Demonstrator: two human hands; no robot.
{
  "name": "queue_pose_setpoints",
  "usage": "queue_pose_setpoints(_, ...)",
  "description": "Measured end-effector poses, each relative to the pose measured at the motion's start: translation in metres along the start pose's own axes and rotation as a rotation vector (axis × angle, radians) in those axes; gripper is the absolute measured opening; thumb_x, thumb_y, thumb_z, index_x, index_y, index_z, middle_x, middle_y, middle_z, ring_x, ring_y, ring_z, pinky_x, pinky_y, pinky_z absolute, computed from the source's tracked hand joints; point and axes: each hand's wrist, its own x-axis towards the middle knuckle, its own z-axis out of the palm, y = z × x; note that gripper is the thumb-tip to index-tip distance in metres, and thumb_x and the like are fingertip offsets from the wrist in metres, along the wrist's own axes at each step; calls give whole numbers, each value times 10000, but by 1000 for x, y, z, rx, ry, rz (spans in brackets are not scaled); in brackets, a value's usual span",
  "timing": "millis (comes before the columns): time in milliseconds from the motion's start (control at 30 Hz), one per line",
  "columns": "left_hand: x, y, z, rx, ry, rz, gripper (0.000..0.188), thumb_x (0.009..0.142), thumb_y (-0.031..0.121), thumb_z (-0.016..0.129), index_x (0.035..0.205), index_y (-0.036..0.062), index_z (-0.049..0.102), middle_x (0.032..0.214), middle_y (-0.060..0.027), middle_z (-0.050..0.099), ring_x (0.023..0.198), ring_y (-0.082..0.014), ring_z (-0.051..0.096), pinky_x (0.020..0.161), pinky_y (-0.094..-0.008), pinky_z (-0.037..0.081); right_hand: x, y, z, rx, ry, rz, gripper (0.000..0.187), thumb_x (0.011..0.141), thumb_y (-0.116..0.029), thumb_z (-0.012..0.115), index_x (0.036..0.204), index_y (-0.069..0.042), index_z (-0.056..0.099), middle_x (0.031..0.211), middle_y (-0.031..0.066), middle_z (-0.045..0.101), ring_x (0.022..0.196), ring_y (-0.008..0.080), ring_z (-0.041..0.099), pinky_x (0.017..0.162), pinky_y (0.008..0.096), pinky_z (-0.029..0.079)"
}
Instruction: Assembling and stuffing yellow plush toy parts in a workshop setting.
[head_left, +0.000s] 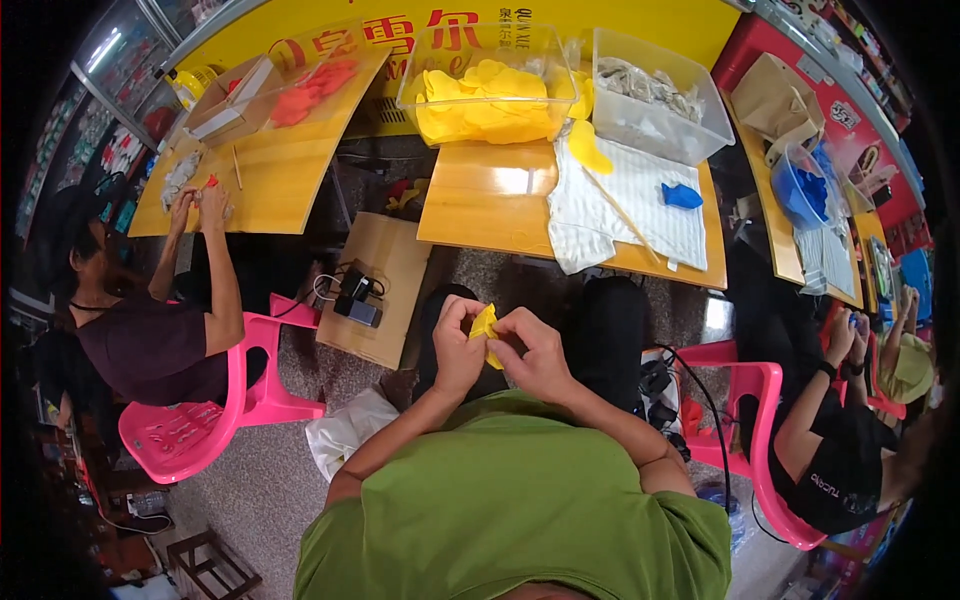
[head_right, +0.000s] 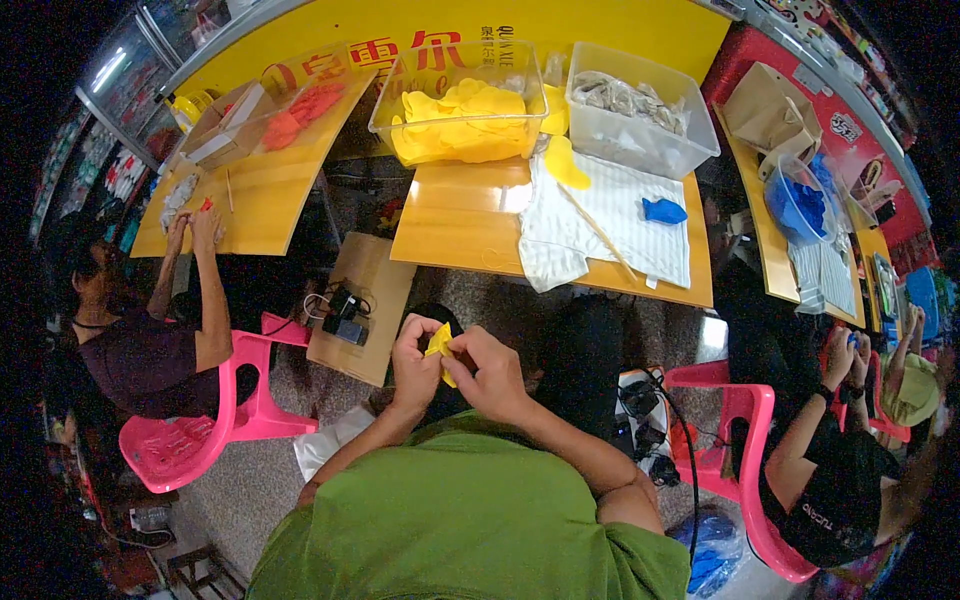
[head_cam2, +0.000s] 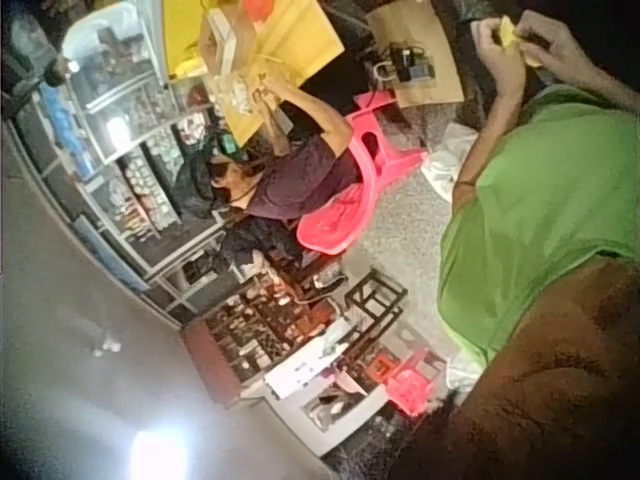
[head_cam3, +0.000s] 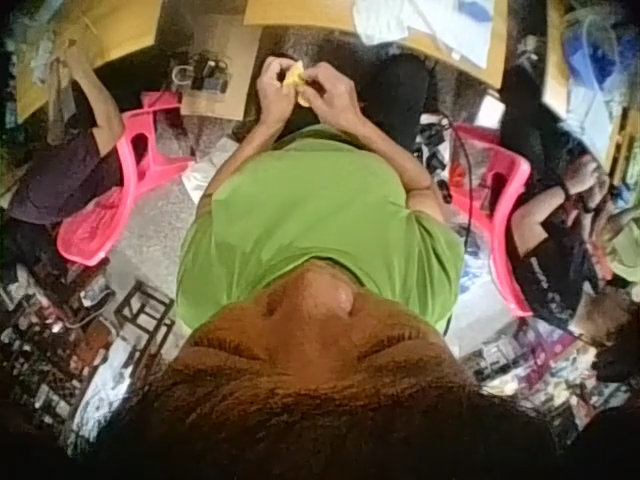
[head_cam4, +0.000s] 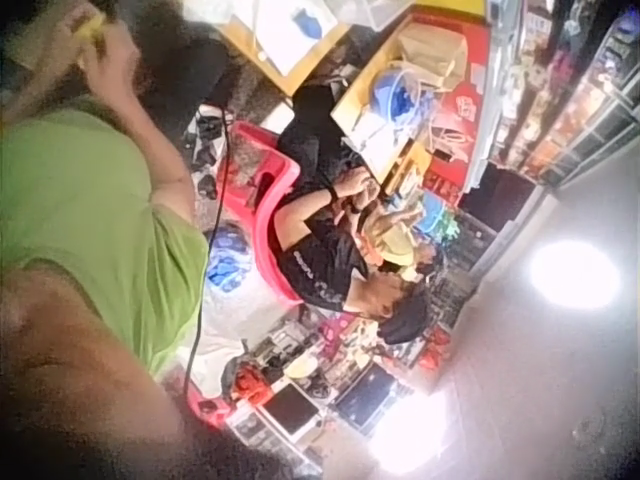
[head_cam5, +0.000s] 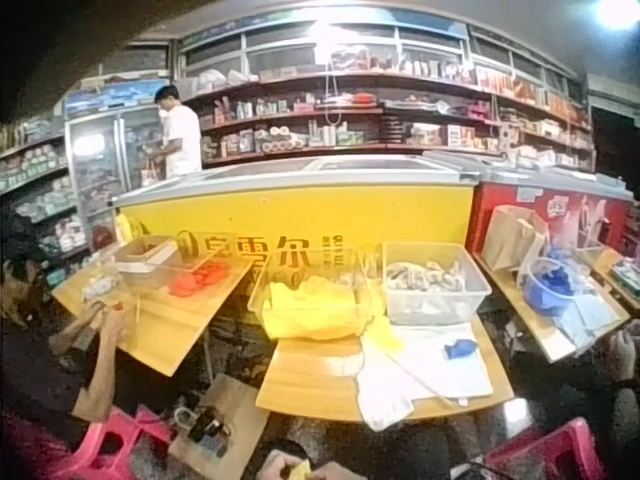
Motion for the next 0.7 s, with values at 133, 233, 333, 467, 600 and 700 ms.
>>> queue_pose_setpoints(133, -8, -15, 5, 24, -3, -73, 128, 711, -78, 592, 810, -7, 553, 781, -47, 488, 673, -121, 500, 595, -240, 407, -5, 21, 11, -210, 82, -144, 144, 734, -35, 659, 819, -25, 543, 722, 106, 527, 619, 278, 566, 525, 355, 449)
queue_pose_setpoints(233, -15, -19, 8, 74, -15, -119, 124, 723, -63, 624, 817, -10, 561, 785, -42, 497, 674, -111, 506, 589, -234, 407, -5, 29, 12, -377, 150, -227, 128, 716, -32, 634, 777, -42, 522, 699, 99, 499, 625, 289, 542, 522, 383, 430)
queue_pose_setpoints(333, -22, -22, 8, 22, -44, -184, 124, 737, -42, 654, 814, -14, 562, 790, -32, 503, 668, -88, 501, 585, -223, 405, -9, 37, 13, -498, 161, -291, 130, 698, -46, 623, 758, -58, 508, 693, 94, 479, 616, 274, 520, 517, 380, 416)
queue_pose_setpoints(467, -35, -32, 3, -324, -83, -419, 104, 757, -24, 682, 792, -10, 586, 750, 11, 535, 664, -45, 481, 597, -198, 397, -13, 41, 16, -565, 149, -274, 150, 664, -54, 621, 761, -65, 507, 700, 93, 476, 615, 272, 508, 523, 376, 411)
queue_pose_setpoints(600, -41, -32, -3, -574, -266, -572, 42, 830, 47, 644, 830, 7, 631, 751, 32, 574, 663, -30, 480, 595, -181, 383, -16, 42, 9, -549, 55, -174, 81, 717, -25, 601, 776, -42, 547, 702, 103, 508, 610, 277, 543, 515, 374, 441)
queue_pose_setpoints(700, -35, -37, -26, -715, -559, -690, 124, 874, 123, 602, 888, 10, 652, 768, 27, 599, 658, -29, 505, 585, -176, 390, -20, 47, -1, -240, -130, -94, 120, 704, -44, 621, 806, -46, 558, 725, 101, 511, 637, 282, 547, 518, 378, 440)
